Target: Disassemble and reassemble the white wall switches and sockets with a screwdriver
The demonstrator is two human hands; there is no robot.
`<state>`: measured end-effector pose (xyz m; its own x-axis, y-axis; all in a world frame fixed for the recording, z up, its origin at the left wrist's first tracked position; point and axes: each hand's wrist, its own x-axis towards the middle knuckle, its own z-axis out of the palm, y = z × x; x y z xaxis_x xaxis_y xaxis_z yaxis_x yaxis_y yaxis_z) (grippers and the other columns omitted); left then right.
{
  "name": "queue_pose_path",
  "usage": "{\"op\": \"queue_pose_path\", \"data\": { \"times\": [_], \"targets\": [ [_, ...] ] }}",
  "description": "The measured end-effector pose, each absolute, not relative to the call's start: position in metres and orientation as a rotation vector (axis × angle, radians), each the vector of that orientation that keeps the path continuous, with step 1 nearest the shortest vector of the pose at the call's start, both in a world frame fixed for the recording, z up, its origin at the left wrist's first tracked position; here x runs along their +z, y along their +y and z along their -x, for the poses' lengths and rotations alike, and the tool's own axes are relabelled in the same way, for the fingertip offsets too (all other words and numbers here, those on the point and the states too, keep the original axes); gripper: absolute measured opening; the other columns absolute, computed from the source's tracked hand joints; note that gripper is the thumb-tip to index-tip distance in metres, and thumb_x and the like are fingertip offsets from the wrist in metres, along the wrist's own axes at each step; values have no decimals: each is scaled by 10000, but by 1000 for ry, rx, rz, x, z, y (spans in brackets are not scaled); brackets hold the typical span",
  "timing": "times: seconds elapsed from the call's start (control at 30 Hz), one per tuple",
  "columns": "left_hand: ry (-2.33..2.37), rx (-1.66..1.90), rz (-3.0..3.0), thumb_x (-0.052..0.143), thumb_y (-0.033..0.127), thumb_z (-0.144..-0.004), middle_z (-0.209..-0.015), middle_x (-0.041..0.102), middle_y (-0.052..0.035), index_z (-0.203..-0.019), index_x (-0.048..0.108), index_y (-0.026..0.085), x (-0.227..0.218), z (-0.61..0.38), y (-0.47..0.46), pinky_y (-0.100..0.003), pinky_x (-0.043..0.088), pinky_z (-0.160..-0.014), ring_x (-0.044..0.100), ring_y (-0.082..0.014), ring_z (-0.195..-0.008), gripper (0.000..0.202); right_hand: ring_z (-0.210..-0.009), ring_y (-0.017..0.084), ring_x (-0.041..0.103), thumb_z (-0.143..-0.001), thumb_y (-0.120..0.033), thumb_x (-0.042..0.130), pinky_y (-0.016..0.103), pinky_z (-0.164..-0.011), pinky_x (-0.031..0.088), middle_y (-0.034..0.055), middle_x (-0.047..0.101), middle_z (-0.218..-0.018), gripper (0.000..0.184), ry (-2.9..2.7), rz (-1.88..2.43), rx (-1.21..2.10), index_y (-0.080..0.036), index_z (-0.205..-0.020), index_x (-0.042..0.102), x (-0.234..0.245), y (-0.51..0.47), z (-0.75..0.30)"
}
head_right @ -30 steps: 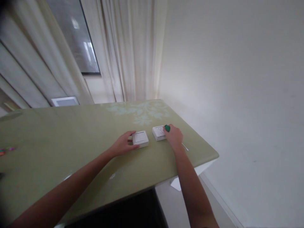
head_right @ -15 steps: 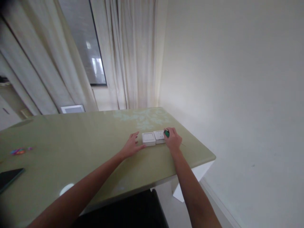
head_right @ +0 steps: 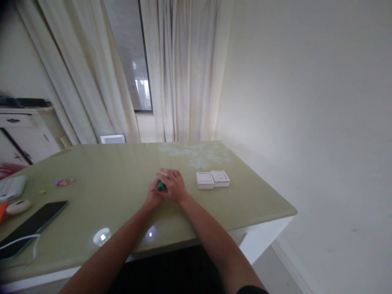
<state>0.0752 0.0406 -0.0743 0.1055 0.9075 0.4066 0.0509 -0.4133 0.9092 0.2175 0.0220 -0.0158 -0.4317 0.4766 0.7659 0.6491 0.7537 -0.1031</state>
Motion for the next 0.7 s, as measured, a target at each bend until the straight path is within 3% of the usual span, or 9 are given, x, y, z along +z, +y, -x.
{"op": "queue_pose_path", "data": {
  "times": [0.13, 0.37, 0.57, 0.7],
  "targets": [
    [884, 1459, -1421, 706, 371, -1065, -1288, 718, -103, -1345, 672, 187, -69, -82, 41, -435, 655, -894, 737, -235, -1042, 337, -1330, 336, 609, -969, -570, 743, 525, -1166, 464, 150, 661, -1472, 585, -2077, 844, -128, -285, -1475, 673, -22, 10, -243],
    [863, 1519, -1070, 714, 378, -1059, -1292, 714, -104, -1336, 673, 170, -60, -87, 46, -450, 652, -906, 736, -249, -1071, 348, -1060, 242, 697, -1068, -428, 629, 445, -980, 607, 102, 694, -1190, 486, -1983, 924, 149, -256, -1522, 612, -30, 19, -234],
    [904, 1479, -962, 714, 381, -1060, -1275, 719, -100, -1318, 680, 166, -58, -81, 47, -438, 654, -889, 738, -241, -1048, 338, -1266, 290, 682, -1077, -417, 661, 552, -1100, 570, 121, 679, -1416, 416, -1994, 869, 337, -215, -1440, 633, -31, 22, -235],
    [935, 1452, -985, 720, 369, -1056, -1285, 716, -102, -1323, 679, 167, -56, -81, 45, -443, 654, -896, 737, -245, -1059, 337, -1231, 286, 699, -1066, -421, 682, 547, -1078, 585, 118, 693, -1382, 417, -1951, 890, 416, -199, -1416, 644, -28, 22, -237]
  ]
}}
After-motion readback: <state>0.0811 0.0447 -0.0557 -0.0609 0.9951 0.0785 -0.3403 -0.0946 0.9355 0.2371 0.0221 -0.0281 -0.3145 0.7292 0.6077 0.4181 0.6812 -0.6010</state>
